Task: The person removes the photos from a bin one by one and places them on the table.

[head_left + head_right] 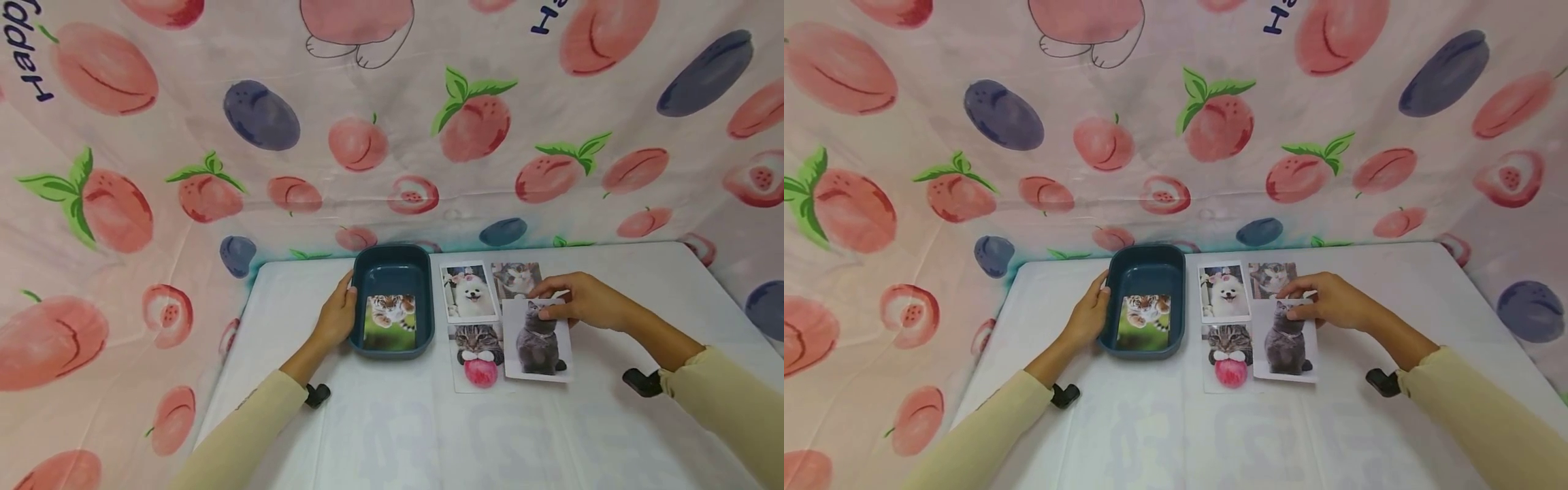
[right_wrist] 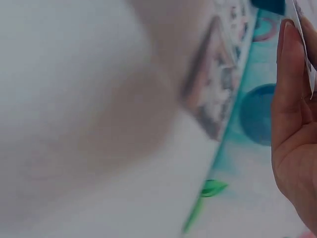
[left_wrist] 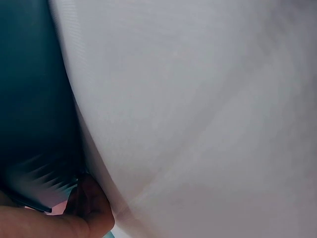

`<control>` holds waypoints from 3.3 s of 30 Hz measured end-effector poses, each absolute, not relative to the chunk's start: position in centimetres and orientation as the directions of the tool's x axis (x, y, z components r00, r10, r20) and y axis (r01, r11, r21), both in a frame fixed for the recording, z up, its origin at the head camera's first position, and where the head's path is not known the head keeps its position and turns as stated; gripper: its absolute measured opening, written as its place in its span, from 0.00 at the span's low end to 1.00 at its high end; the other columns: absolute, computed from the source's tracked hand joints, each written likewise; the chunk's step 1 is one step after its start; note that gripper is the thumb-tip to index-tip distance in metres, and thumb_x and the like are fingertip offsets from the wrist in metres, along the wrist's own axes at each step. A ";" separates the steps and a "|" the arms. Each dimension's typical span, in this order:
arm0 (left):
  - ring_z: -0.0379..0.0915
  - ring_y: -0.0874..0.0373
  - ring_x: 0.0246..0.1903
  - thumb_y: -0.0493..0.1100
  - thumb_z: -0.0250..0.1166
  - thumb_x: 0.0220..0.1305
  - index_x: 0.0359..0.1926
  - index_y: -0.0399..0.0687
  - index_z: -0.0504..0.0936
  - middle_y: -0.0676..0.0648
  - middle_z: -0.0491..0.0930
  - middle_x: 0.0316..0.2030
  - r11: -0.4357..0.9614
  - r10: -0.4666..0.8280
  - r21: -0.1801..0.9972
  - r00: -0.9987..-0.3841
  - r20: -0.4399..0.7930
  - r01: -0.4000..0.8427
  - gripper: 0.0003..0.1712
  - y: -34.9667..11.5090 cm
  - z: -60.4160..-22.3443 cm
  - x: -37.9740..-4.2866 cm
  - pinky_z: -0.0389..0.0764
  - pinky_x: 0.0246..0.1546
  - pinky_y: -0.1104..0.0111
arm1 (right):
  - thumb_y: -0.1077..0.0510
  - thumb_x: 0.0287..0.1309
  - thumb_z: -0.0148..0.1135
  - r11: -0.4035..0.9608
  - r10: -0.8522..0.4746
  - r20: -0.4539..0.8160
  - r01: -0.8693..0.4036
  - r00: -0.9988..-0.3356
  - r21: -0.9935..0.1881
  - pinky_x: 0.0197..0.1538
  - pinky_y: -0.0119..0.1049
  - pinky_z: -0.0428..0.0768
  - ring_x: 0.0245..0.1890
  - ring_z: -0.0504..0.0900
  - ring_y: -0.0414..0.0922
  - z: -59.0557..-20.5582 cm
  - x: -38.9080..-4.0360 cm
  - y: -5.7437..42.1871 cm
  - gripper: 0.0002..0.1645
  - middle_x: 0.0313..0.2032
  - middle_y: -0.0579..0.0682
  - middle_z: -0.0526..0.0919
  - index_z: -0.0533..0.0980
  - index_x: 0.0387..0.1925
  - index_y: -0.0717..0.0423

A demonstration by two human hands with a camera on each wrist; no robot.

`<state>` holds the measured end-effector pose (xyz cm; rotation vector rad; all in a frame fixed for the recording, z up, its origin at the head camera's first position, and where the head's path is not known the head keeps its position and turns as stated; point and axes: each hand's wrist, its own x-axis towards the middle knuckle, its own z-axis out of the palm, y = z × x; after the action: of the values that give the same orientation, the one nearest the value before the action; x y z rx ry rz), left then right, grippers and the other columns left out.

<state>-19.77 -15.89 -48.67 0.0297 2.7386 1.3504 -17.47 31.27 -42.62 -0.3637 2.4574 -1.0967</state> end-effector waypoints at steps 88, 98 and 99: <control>0.58 0.40 0.75 0.51 0.41 0.84 0.81 0.59 0.53 0.40 0.63 0.76 0.596 0.071 0.802 -0.994 -0.081 -0.023 0.30 -16.1 -48.9 -20.0 0.59 0.75 0.43 | 0.40 0.57 0.75 0.697 -0.608 -0.221 -0.381 -0.762 -0.607 0.60 0.43 0.81 0.54 0.83 0.47 -42.1 -29.0 4.1 0.28 0.53 0.49 0.87 0.85 0.54 0.51; 0.58 0.40 0.75 0.51 0.41 0.83 0.81 0.60 0.53 0.41 0.63 0.76 0.608 0.059 0.793 -0.994 -0.090 -0.036 0.30 -16.0 -48.7 -19.8 0.60 0.75 0.44 | 0.38 0.59 0.72 0.846 -0.460 -0.426 -0.239 -0.779 -0.477 0.58 0.43 0.82 0.52 0.83 0.48 -44.7 -28.6 2.1 0.21 0.47 0.45 0.89 0.89 0.44 0.47; 0.58 0.41 0.75 0.52 0.41 0.83 0.81 0.61 0.53 0.41 0.64 0.76 0.607 0.058 0.793 -0.994 -0.093 -0.039 0.30 -16.0 -48.7 -19.8 0.60 0.75 0.44 | 0.38 0.58 0.72 0.849 -0.451 -0.430 -0.226 -0.782 -0.478 0.57 0.42 0.82 0.50 0.83 0.47 -44.9 -28.5 2.1 0.20 0.45 0.44 0.89 0.89 0.42 0.46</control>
<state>-19.80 -15.97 -48.69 0.0164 2.7173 1.3455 -28.52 2.08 -44.86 -0.4939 2.4779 -0.5499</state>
